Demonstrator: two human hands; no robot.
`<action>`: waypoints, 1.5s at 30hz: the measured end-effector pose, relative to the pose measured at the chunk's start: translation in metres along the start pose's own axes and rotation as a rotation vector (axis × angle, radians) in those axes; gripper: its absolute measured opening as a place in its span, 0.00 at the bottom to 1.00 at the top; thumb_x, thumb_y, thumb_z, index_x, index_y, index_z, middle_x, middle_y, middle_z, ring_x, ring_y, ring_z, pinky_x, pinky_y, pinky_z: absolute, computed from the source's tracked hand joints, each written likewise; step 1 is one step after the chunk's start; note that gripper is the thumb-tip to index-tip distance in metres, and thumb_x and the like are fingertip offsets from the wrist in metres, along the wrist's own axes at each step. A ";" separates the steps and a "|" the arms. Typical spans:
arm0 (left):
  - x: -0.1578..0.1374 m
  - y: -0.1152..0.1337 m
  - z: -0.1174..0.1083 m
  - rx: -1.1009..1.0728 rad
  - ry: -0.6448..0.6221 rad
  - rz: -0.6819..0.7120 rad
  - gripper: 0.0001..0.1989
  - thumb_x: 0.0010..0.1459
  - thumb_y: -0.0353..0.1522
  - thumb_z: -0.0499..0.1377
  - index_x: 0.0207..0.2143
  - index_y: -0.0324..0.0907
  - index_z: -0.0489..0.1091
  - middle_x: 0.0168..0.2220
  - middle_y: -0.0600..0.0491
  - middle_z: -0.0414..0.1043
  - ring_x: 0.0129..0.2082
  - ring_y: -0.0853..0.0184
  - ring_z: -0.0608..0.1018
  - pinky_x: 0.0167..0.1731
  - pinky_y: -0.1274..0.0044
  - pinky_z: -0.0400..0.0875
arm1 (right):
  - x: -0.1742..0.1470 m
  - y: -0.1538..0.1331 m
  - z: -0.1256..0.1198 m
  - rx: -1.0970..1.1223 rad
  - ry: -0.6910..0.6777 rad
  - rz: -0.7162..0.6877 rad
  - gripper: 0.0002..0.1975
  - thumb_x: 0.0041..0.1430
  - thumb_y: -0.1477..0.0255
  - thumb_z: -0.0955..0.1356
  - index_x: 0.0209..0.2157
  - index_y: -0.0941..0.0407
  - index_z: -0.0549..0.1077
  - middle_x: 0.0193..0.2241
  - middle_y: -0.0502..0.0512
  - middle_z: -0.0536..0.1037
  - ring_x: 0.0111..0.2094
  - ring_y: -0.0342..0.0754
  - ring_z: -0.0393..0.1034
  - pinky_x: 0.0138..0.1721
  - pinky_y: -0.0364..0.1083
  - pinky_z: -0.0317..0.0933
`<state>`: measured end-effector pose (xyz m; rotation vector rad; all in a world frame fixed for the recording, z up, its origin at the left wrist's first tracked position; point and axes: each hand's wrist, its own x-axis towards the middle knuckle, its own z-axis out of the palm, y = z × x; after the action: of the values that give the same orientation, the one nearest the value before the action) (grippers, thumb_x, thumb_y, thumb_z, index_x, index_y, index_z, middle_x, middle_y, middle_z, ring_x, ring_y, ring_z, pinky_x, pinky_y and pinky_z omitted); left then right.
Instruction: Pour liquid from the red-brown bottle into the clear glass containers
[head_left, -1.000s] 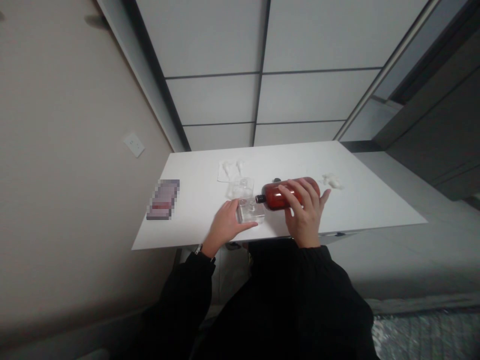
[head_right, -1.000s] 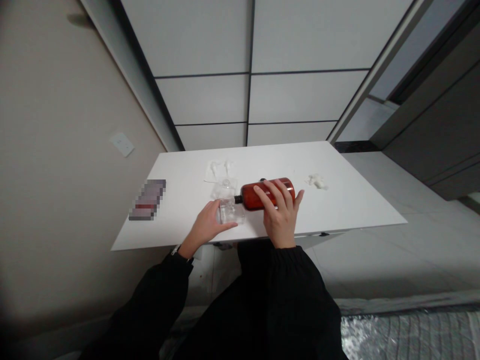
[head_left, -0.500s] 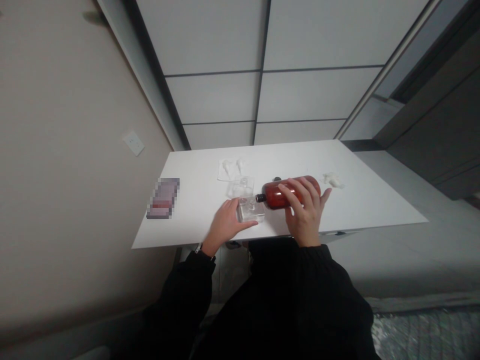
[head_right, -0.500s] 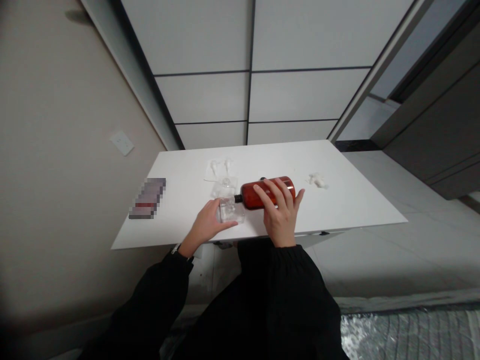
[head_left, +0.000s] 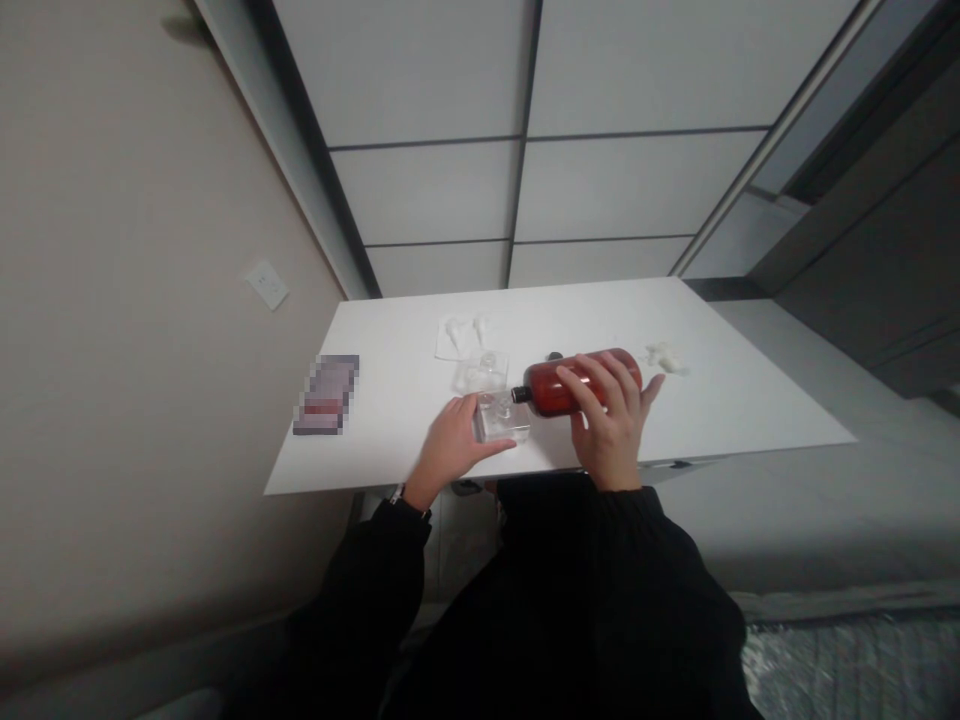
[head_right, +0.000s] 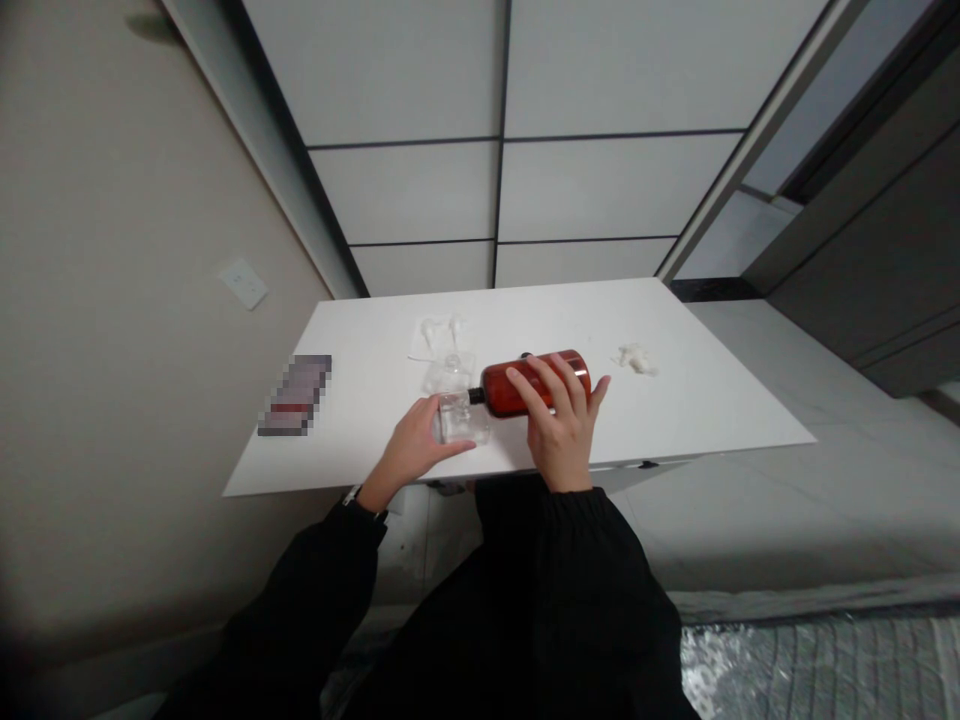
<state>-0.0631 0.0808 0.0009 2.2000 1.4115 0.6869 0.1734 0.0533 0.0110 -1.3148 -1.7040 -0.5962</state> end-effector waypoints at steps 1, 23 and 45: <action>0.000 0.000 0.000 -0.001 0.001 -0.001 0.35 0.53 0.49 0.74 0.57 0.42 0.69 0.53 0.43 0.77 0.55 0.48 0.78 0.56 0.59 0.73 | 0.000 0.000 0.000 0.003 -0.003 0.004 0.28 0.67 0.80 0.66 0.63 0.42 0.71 0.61 0.54 0.78 0.67 0.56 0.67 0.75 0.72 0.31; 0.001 -0.002 0.003 -0.012 0.015 0.021 0.36 0.54 0.49 0.74 0.58 0.43 0.69 0.54 0.43 0.77 0.55 0.49 0.78 0.56 0.59 0.73 | 0.001 0.000 -0.001 0.017 -0.012 -0.003 0.32 0.65 0.81 0.66 0.66 0.41 0.68 0.62 0.54 0.77 0.67 0.57 0.66 0.74 0.74 0.31; -0.007 -0.003 0.003 -0.033 0.047 0.033 0.37 0.54 0.45 0.75 0.59 0.42 0.65 0.57 0.42 0.75 0.59 0.49 0.77 0.60 0.59 0.72 | -0.006 0.004 0.009 0.082 -0.035 0.133 0.29 0.62 0.68 0.71 0.64 0.50 0.69 0.57 0.61 0.79 0.57 0.59 0.72 0.73 0.73 0.37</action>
<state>-0.0662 0.0754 -0.0044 2.1998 1.3789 0.7724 0.1744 0.0589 0.0008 -1.3740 -1.6367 -0.4247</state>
